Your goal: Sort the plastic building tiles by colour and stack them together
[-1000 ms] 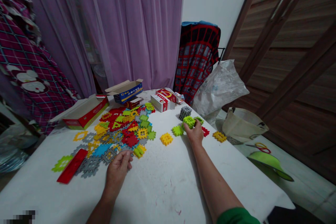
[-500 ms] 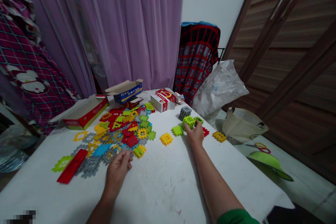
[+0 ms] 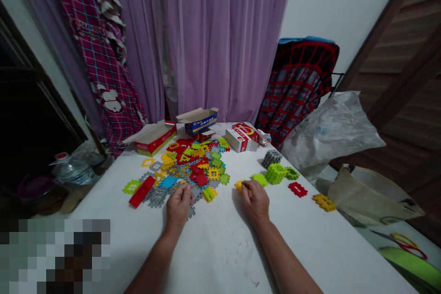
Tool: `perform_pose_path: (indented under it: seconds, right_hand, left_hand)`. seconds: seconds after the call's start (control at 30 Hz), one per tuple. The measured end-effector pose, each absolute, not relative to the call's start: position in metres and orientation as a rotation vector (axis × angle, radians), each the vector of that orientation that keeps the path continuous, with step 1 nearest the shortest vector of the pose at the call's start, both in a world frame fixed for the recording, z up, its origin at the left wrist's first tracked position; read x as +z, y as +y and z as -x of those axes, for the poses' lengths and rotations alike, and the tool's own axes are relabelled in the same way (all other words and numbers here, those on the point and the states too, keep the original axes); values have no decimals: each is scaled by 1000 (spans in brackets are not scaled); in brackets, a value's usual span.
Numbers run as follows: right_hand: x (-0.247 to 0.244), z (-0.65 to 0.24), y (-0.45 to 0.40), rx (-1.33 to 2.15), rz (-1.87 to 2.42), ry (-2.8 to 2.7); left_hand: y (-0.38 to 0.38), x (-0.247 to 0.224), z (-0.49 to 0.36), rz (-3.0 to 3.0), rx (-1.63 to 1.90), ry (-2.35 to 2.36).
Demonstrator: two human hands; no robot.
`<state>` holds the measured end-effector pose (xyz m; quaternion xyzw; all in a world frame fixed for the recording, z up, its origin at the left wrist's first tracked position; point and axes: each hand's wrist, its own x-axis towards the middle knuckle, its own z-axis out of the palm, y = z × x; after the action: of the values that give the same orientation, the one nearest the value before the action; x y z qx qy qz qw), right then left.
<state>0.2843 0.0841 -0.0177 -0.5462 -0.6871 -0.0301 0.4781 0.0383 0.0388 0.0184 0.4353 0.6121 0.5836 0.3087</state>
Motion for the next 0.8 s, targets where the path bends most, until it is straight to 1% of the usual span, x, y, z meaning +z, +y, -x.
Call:
perform_pose_path:
  seconds: [0.17, 0.23, 0.3, 0.43, 0.53, 0.6, 0.8]
  right_hand:
    - [-25, -245, 75, -177, 1159, -1995]
    - [-23, -240, 82, -207, 1157, -2053]
    - [-17, -239, 95, -197, 1256, -2065]
    - [6, -237, 134, -70, 1666, -2016]
    - [21, -234, 160, -24, 1862, -2089]
    - [28, -231, 173, -22, 1889, -2179]
    - [30, -221, 192, 70, 1791, -2393]
  left_hand:
    - [41, 15, -3, -1311, 1689, 1834]
    - [43, 11, 9, -1349, 1724, 1911]
    - [44, 7, 16, -1364, 1735, 1963]
    - [47, -2, 18, -1369, 1704, 1977]
    - [49, -6, 17, -1358, 1705, 1956]
    - [51, -7, 17, -1352, 1702, 1952]
    - [53, -7, 18, -1299, 1674, 1930]
